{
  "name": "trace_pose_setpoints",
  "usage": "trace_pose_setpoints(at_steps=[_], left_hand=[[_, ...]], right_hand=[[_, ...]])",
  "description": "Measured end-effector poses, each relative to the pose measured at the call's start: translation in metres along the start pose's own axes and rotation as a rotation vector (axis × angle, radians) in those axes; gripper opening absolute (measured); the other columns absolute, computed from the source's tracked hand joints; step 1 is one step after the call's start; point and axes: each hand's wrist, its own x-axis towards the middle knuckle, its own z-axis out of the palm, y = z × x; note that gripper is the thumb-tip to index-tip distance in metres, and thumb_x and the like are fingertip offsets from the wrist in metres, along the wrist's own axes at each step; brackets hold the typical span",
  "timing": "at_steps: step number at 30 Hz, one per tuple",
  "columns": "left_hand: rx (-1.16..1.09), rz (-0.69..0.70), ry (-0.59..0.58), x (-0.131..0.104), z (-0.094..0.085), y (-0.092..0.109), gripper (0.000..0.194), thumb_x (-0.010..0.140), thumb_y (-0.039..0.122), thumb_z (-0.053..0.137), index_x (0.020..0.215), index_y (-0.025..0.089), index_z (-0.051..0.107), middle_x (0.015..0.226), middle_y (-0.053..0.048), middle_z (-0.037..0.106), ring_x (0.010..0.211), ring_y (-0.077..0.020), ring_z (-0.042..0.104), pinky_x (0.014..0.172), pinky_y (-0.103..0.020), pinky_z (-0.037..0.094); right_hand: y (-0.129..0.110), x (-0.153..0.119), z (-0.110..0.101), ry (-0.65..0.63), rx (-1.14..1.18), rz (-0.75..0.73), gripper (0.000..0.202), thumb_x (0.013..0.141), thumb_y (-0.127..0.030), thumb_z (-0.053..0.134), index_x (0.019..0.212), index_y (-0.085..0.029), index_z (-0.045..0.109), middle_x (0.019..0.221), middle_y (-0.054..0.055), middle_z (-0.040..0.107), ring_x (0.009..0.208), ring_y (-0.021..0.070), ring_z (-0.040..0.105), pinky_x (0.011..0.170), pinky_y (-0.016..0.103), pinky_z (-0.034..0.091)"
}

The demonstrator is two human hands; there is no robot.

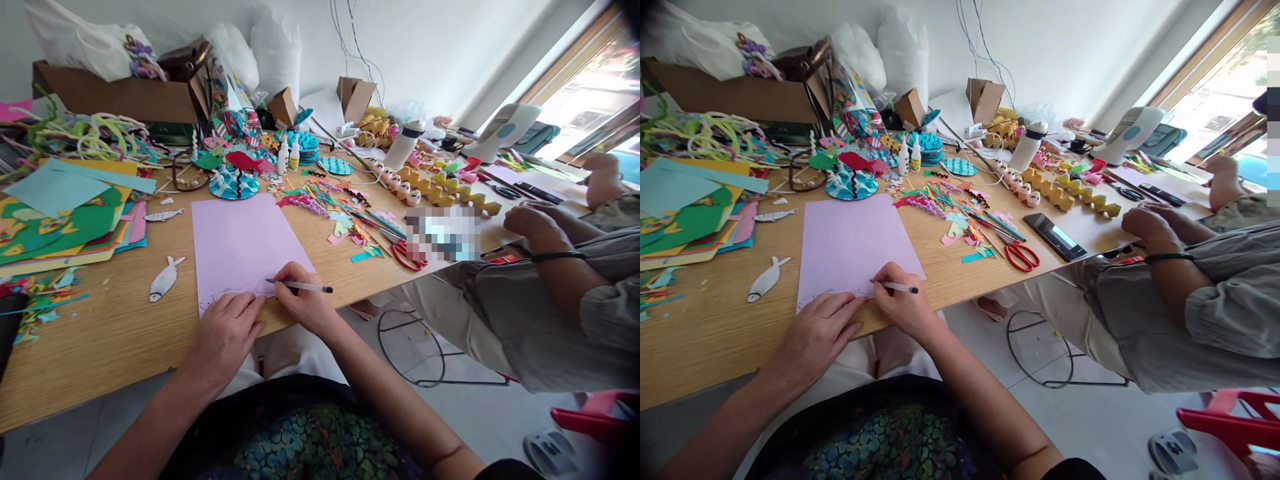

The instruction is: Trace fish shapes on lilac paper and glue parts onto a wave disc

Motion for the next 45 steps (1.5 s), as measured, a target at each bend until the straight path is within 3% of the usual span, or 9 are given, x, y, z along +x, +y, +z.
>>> trace_pose_setpoints(at_steps=[7, 23, 45], left_hand=[[0.049, -0.042, -0.001, 0.0007, 0.0023, 0.0057, 0.030, 0.081, 0.016, 0.056, 0.110, 0.009, 0.057, 0.097, -0.010, 0.061, 0.088, -0.0255, 0.052, 0.076, -0.040, 0.047], [0.061, -0.046, 0.027, -0.0007, 0.0009, 0.0102, 0.030, 0.080, 0.015, 0.056, 0.110, 0.008, 0.058, 0.096, -0.010, 0.061, 0.088, -0.0253, 0.052, 0.076, -0.040, 0.047], [0.023, -0.100, -0.032, -0.0012, 0.0008, 0.0101, 0.028, 0.082, 0.016, 0.052, 0.110, 0.014, 0.056, 0.098, -0.009, 0.059, 0.091, -0.0250, 0.051, 0.078, -0.040, 0.046]], right_hand=[[0.0014, -0.0006, 0.0014, -0.032, -0.083, -0.001, 0.005, 0.074, -0.016, 0.050, 0.075, -0.019, 0.055, 0.063, -0.004, 0.056, 0.053, 0.0085, 0.047, 0.056, 0.020, 0.037], [0.0015, -0.0004, 0.0028, -0.058, -0.133, -0.010, 0.009, 0.074, -0.016, 0.050, 0.079, -0.019, 0.057, 0.067, -0.002, 0.060, 0.058, 0.0096, 0.051, 0.059, 0.021, 0.039], [-0.0020, -0.0027, -0.0059, -0.106, 0.022, 0.031, 0.005, 0.069, -0.015, 0.046, 0.065, -0.019, 0.048, 0.057, -0.004, 0.048, 0.054, 0.0097, 0.041, 0.054, 0.022, 0.033]])
